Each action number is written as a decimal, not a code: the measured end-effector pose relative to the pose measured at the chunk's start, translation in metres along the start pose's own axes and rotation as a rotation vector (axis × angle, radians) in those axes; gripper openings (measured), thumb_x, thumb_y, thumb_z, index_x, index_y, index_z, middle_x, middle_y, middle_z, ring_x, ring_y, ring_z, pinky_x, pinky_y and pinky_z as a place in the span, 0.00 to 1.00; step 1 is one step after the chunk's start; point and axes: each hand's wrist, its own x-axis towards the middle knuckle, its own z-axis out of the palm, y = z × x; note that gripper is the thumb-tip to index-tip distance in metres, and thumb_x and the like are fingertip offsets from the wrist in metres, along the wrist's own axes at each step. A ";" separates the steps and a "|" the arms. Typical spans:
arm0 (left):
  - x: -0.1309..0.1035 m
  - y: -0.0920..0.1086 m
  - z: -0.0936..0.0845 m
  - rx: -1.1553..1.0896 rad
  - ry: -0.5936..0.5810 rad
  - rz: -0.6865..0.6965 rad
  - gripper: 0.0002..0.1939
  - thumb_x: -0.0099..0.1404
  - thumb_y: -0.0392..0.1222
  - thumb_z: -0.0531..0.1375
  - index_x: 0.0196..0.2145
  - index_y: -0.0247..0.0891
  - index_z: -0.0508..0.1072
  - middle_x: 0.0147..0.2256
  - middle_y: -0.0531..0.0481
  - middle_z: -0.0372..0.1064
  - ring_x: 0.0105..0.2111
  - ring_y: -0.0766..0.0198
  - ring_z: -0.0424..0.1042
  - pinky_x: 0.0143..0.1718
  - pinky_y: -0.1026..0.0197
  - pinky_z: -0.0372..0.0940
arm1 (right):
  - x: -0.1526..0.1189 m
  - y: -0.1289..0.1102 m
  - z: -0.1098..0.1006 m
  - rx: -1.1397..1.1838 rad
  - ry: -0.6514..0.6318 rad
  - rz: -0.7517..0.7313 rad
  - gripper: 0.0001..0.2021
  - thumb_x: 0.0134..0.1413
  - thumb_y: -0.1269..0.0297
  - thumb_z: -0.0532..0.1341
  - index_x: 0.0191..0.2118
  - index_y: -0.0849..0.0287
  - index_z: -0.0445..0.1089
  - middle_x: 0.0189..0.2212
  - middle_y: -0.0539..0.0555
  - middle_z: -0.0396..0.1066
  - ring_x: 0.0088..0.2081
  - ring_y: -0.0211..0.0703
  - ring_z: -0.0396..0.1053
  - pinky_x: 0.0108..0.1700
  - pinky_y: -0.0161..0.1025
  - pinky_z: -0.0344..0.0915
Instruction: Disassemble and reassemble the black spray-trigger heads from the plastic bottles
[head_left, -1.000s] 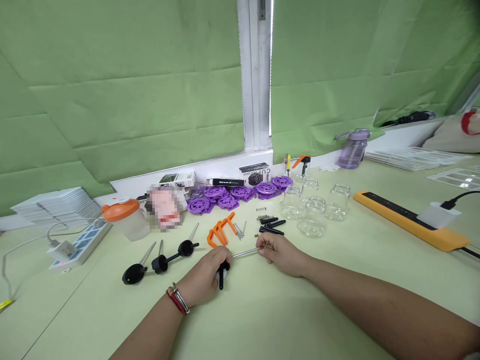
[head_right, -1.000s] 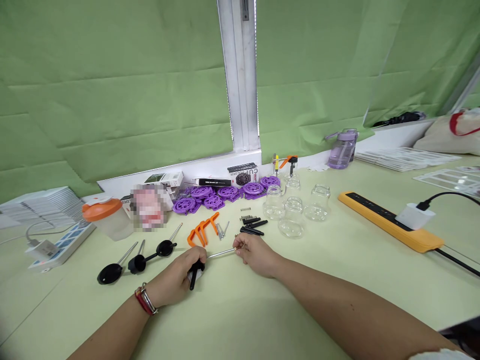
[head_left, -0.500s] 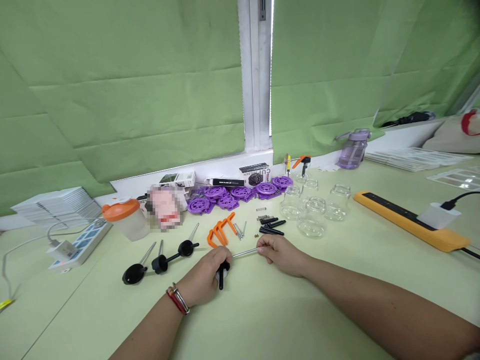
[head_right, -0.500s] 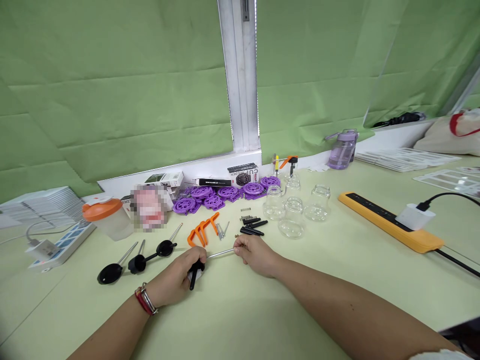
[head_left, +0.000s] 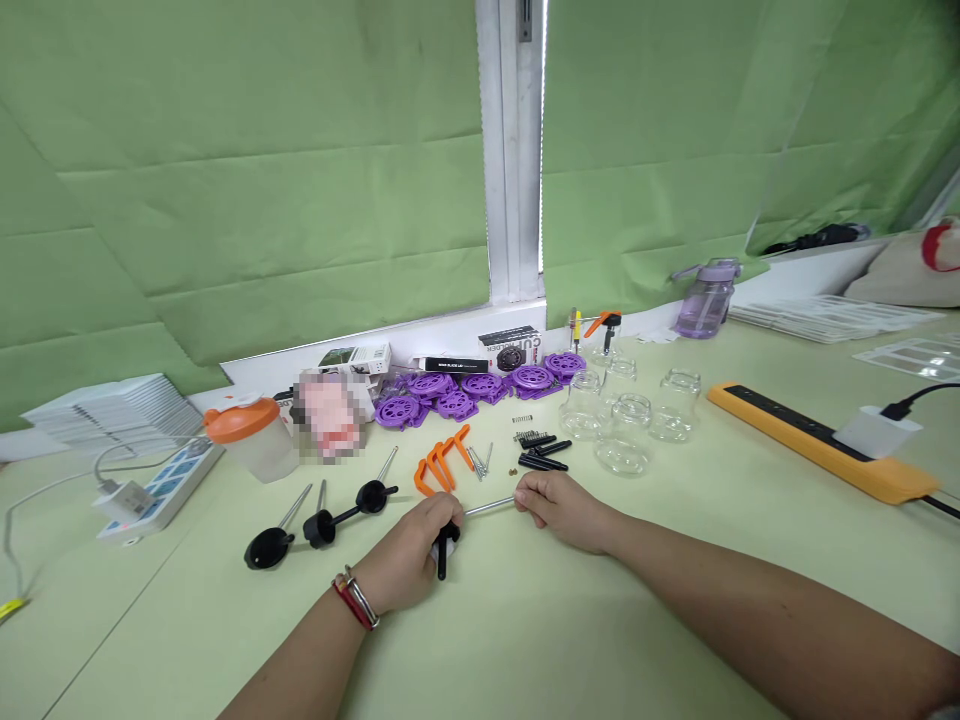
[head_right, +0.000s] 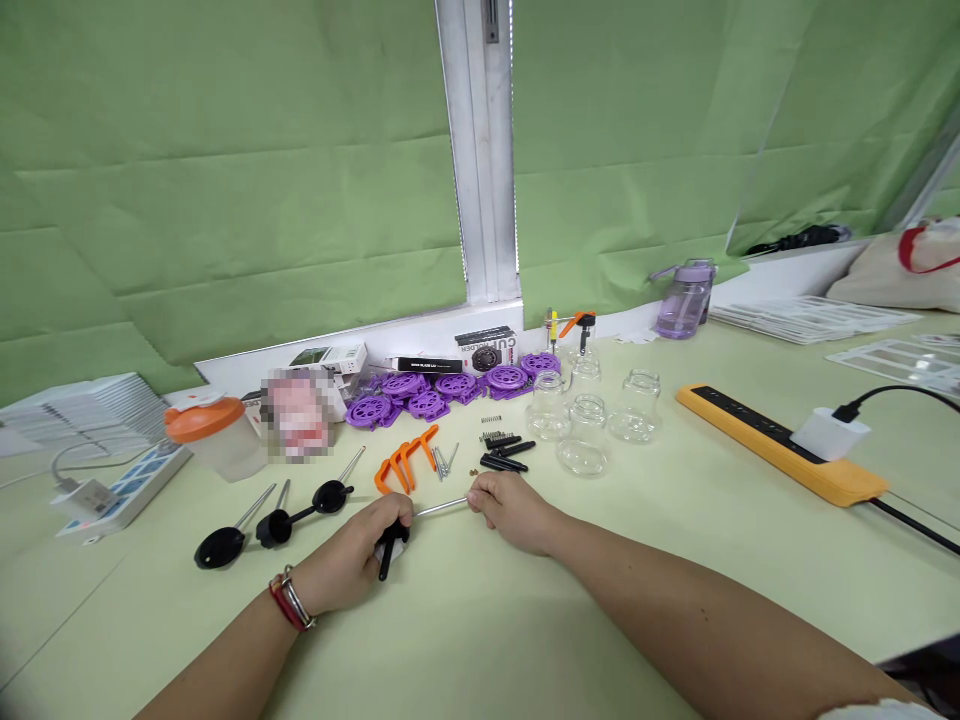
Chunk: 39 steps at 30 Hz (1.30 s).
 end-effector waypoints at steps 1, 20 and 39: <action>0.000 -0.001 0.000 0.001 0.000 0.002 0.26 0.40 0.21 0.47 0.38 0.40 0.59 0.37 0.50 0.61 0.35 0.63 0.61 0.36 0.63 0.58 | 0.000 0.000 0.000 -0.002 -0.001 -0.002 0.15 0.58 0.56 0.50 0.29 0.60 0.64 0.19 0.48 0.62 0.22 0.34 0.56 0.27 0.33 0.54; -0.001 -0.001 0.000 -0.001 -0.003 -0.011 0.28 0.39 0.19 0.47 0.38 0.40 0.59 0.37 0.51 0.60 0.35 0.64 0.60 0.35 0.64 0.57 | 0.002 0.005 0.004 0.176 0.001 -0.064 0.07 0.53 0.61 0.56 0.35 0.59 0.62 0.22 0.46 0.58 0.24 0.34 0.57 0.26 0.32 0.55; -0.001 0.000 0.000 0.022 -0.006 -0.004 0.27 0.41 0.19 0.46 0.38 0.41 0.58 0.37 0.52 0.61 0.35 0.65 0.60 0.35 0.64 0.57 | 0.001 0.002 0.001 0.045 -0.029 -0.022 0.08 0.57 0.63 0.51 0.28 0.59 0.60 0.19 0.47 0.60 0.23 0.34 0.57 0.29 0.33 0.54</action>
